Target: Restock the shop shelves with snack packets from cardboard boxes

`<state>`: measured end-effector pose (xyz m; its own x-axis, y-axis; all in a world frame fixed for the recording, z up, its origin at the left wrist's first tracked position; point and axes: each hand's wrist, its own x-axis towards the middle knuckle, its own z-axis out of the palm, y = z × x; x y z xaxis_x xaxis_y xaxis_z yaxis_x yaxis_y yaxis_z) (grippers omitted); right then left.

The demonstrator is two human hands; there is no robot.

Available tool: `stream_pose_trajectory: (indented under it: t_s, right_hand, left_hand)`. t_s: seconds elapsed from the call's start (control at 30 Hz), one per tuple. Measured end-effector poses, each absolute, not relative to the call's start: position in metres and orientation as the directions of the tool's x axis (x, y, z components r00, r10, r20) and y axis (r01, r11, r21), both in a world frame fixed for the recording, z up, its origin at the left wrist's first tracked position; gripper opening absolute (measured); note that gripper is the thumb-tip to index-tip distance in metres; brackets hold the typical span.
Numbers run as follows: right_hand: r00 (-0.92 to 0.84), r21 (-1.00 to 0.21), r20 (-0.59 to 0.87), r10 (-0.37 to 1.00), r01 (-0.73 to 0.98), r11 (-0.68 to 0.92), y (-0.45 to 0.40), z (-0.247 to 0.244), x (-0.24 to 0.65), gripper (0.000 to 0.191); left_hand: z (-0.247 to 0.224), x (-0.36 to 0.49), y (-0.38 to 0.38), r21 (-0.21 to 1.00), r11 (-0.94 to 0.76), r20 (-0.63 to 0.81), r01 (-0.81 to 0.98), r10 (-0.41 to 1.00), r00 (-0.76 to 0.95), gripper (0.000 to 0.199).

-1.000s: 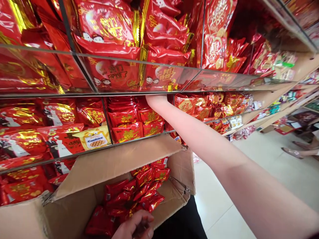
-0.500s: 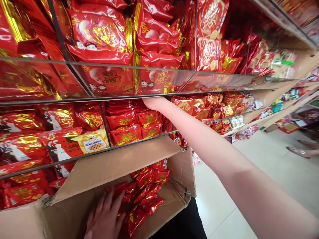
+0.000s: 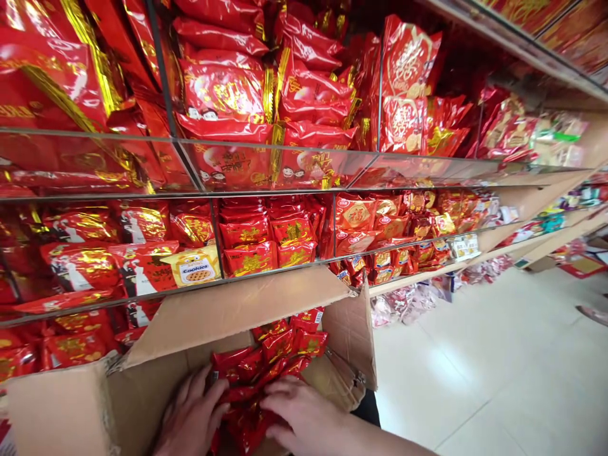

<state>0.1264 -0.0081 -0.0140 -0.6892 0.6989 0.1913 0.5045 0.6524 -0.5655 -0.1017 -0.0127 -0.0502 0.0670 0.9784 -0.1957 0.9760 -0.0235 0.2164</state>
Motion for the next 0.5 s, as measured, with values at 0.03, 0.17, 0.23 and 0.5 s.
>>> stream_pose_trajectory:
  t_s: [0.03, 0.17, 0.23, 0.5]
  right_hand:
    - [-0.626, -0.639, 0.181, 0.758, 0.511, 0.575, -0.009, -0.020, 0.125, 0.041]
    - [-0.418, -0.872, 0.181, 0.890, 0.350, 0.341, -0.006, -0.001, 0.123, 0.058]
    - [-0.314, -0.933, 0.152, 0.937, 0.267, 0.241, -0.001, 0.016, 0.122, 0.034]
    - [0.096, -0.984, 0.122, 0.988, 0.138, 0.108, 0.012, 0.035, 0.118, 0.029]
  left_hand:
    - [-0.044, -0.100, -0.015, 0.306, -0.037, -0.149, 0.951, 0.985, 0.086, 0.028]
    - [-0.002, -0.074, -0.023, 0.728, 0.011, -0.163, 0.686, 0.974, 0.157, 0.021]
    - [0.022, -0.055, -0.022, 0.814, 0.063, -0.211, 0.577, 0.958, 0.194, 0.017]
    - [0.041, -0.009, -0.010, 0.933, 0.150, -0.036, 0.326, 0.943, -0.331, 0.030]
